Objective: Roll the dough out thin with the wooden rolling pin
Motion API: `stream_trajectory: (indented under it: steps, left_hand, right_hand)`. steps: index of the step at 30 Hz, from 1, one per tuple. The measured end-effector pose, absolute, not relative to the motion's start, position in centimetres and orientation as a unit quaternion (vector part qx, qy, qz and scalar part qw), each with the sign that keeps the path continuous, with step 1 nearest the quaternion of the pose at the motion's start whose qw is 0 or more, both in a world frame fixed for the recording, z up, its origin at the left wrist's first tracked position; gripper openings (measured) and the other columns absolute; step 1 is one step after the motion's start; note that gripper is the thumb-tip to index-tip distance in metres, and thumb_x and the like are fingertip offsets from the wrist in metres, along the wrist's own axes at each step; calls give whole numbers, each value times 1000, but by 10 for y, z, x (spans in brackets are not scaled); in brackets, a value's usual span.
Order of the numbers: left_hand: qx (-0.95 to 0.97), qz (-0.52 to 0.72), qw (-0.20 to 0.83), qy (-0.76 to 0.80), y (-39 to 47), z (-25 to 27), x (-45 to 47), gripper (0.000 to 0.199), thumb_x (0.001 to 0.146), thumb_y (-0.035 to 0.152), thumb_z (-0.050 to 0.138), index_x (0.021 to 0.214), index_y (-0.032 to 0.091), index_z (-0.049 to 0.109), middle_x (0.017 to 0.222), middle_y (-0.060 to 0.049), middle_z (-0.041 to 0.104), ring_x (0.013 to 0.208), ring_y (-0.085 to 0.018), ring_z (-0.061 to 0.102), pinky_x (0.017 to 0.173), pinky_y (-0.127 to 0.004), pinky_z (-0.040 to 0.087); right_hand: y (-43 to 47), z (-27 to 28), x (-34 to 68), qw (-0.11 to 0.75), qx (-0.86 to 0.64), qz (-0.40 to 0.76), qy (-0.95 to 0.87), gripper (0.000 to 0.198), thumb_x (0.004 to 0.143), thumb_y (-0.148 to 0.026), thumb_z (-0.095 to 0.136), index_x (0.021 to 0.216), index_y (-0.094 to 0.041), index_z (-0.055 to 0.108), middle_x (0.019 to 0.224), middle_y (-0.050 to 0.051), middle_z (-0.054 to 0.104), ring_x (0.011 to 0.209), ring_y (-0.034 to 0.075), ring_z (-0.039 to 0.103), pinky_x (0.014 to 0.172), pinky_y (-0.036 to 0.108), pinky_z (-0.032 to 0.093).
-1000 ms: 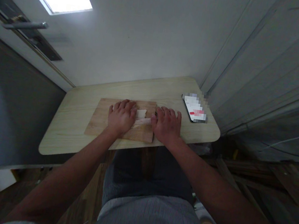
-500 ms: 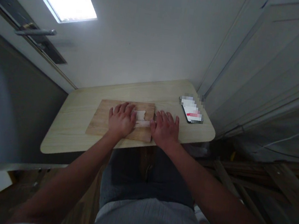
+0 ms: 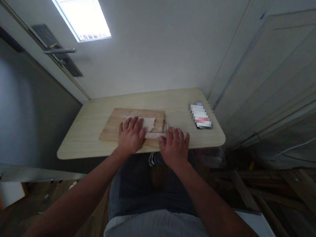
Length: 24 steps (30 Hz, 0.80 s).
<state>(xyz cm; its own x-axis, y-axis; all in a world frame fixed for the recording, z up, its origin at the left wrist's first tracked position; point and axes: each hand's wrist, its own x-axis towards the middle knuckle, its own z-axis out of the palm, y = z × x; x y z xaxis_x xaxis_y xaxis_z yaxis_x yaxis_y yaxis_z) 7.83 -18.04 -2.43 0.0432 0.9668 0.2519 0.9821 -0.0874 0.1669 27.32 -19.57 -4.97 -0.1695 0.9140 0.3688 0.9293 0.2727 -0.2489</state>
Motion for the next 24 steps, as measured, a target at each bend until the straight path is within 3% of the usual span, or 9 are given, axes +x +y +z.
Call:
stream_trajectory:
  steps: [6, 13, 16, 19, 24]
  left_hand:
    - [-724, -156, 21, -671, -179, -22, 72, 49, 101, 50, 36, 142, 26, 49, 154, -9, 47, 145, -29, 35, 118, -57, 23]
    - [-685, -279, -98, -666, -144, -14, 27, 50, 103, 44, 29, 121, 16, 67, 127, -11, 68, 123, -22, 59, 109, -40, 42]
    - [-690, -252, -128, -666, -131, -15, 12, 49, 98, 46, 45, 130, 15, 63, 134, -13, 65, 127, -25, 57, 111, -41, 41]
    - [-736, -188, -133, -637, -128, -15, 6, 60, 86, 44, 64, 140, 19, 55, 142, -11, 59, 132, -27, 52, 114, -43, 37]
    - [-737, -182, -108, -642, -135, -8, 3, 61, 77, 43, 75, 133, 24, 60, 129, -10, 64, 124, -27, 56, 109, -43, 42]
  right_hand:
    - [-191, -49, 276, 232, -592, -10, -772, 41, 93, -55, 54, 108, -19, 66, 109, 13, 67, 108, 30, 49, 104, 48, 23]
    - [-180, -51, 296, 207, -601, 12, -772, 44, 96, -58, 48, 94, -18, 65, 89, 9, 69, 89, 25, 55, 82, 35, 29]
    - [-183, -50, 300, 198, -626, 23, -754, 48, 99, -59, 42, 87, -18, 63, 78, 7, 67, 79, 23, 58, 75, 33, 28]
    - [-186, -50, 298, 202, -625, 39, -753, 48, 99, -59, 41, 85, -19, 62, 75, 6, 66, 75, 22, 59, 71, 32, 27]
    - [-186, -49, 291, 204, -628, 59, -749, 45, 98, -58, 43, 80, -20, 61, 71, 5, 65, 72, 22, 59, 69, 32, 26]
